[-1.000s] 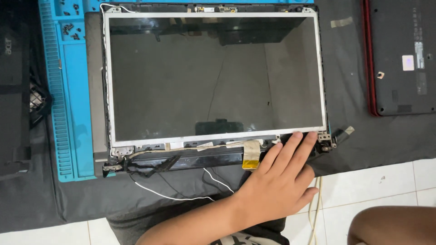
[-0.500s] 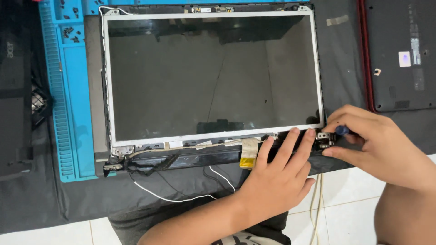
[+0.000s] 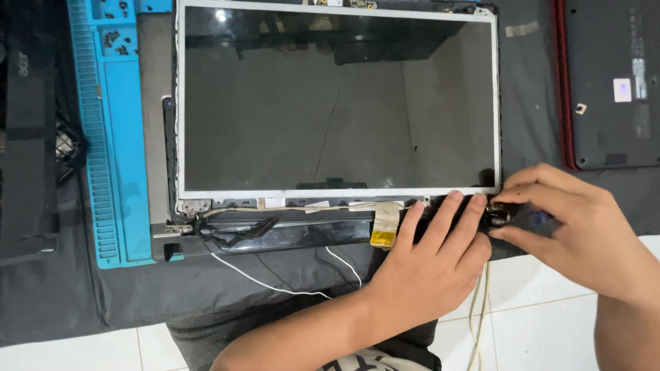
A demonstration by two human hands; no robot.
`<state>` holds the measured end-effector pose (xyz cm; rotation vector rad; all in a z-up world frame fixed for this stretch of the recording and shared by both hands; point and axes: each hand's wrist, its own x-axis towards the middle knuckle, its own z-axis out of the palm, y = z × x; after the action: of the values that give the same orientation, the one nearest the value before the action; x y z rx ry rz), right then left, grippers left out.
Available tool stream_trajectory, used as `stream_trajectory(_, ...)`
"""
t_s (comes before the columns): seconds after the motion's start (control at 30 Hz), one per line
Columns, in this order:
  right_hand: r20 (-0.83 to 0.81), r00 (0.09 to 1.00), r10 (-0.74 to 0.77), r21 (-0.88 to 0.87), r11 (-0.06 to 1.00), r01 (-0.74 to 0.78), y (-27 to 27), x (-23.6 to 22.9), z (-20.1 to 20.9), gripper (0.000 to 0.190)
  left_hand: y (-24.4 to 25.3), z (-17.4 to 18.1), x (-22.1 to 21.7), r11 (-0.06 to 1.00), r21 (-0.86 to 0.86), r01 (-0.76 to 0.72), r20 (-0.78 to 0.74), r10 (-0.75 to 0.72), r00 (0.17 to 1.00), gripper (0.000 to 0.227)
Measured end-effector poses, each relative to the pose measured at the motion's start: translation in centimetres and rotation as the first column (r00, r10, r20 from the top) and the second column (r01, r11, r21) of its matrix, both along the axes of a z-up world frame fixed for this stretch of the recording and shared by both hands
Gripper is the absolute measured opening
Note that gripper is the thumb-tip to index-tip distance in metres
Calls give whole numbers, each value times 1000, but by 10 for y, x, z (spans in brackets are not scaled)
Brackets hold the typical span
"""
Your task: The person assembles a monitor by attaching a metal bracket to the screen using a screwdriver. They then attach a black plastic bezel with control buttons to the front of the screen, aligning it and pressing it into place.
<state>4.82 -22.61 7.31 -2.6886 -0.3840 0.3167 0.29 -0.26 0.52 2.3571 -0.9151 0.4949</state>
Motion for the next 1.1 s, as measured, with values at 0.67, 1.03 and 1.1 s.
stream_trajectory(0.67,623,759,191,-169,980,-108,5,-42,-26,24,2,3,1,1000,-3,-4,-6,4,1000,24)
stream_trajectory(1.03,721,690,68,-113,993,20,-2,-56,-49,26,35,12,-30,988,-109,109,-96,-120,988,25)
stream_trajectory(1.1,722,690,50,-113,992,47,-6,-55,-50,24,58,3,-45,964,-144,223,6,-224,974,21)
